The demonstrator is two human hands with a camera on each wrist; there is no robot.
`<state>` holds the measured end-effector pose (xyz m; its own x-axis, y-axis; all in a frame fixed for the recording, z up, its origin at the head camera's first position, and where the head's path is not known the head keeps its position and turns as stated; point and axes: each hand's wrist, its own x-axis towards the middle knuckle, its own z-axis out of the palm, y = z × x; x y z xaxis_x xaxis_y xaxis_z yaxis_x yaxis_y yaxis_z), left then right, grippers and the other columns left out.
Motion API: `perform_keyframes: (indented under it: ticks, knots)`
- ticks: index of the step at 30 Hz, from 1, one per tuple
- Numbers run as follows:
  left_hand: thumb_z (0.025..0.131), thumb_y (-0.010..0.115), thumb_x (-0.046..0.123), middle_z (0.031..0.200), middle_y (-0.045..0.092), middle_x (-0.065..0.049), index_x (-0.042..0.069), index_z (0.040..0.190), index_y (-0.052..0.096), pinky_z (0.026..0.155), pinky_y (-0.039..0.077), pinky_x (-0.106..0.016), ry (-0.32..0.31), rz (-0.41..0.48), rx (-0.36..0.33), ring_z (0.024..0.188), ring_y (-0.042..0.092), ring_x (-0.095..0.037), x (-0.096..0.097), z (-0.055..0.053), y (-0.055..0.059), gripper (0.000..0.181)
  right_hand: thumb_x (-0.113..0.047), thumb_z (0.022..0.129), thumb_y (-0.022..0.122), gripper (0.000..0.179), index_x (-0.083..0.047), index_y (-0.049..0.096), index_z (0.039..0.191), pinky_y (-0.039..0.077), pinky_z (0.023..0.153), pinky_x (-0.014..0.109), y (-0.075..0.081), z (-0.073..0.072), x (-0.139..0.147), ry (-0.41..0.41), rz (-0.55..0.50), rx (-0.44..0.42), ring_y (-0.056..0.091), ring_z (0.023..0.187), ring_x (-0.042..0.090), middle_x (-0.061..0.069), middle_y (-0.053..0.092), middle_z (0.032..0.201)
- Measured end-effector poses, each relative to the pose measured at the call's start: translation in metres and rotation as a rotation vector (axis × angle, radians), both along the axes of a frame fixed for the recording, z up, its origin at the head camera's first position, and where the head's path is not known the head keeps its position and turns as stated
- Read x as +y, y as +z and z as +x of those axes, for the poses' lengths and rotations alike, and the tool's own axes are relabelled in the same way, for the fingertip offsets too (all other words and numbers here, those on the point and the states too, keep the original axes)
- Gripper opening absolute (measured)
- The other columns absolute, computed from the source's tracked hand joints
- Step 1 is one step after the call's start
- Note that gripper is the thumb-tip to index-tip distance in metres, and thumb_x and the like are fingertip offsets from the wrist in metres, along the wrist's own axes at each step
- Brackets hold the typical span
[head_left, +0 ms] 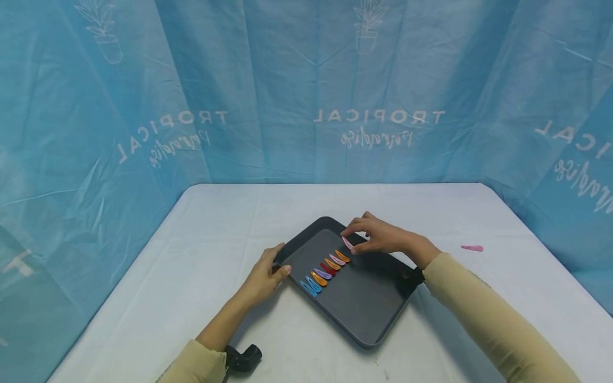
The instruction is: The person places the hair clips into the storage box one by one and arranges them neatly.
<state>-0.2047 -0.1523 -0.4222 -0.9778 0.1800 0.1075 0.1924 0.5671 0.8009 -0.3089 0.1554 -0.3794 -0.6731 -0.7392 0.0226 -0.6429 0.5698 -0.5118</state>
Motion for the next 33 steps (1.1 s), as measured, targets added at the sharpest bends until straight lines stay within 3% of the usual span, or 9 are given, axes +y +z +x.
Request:
perform_keyframes:
  ticks: [8,18,33]
  knots:
    - [0.094,0.057,0.015,0.144,0.037,-0.023,0.001,0.147,0.028,0.108,0.033,-0.056,-0.003,-0.006,0.012,0.136,0.034,-0.041,0.000,-0.001,-0.002,0.062,-0.025,0.085,0.071,0.043,-0.017,0.061,0.126,0.044,0.088,0.040,-0.009,-0.003,-0.005,0.025,0.091,0.037,0.040,0.107,0.019,0.000,0.055,0.130]
    - [0.094,0.056,0.015,0.143,0.038,-0.023,0.002,0.147,0.029,0.108,0.033,-0.056,0.003,-0.013,0.013,0.135,0.036,-0.041,0.001,0.000,0.000,0.061,-0.029,0.085,0.071,0.045,-0.021,0.060,0.128,0.044,0.091,0.040,-0.018,-0.009,-0.006,0.035,0.186,0.068,0.040,0.110,0.019,-0.001,0.054,0.132]
    - [0.095,0.056,0.016,0.144,0.038,-0.022,0.004,0.147,0.028,0.107,0.035,-0.056,0.009,-0.028,0.008,0.135,0.036,-0.041,0.002,0.001,0.000,0.061,-0.030,0.085,0.070,0.044,-0.022,0.060,0.127,0.044,0.092,0.041,-0.021,-0.009,-0.011,0.070,0.224,0.099,0.042,0.110,0.018,-0.002,0.055,0.127]
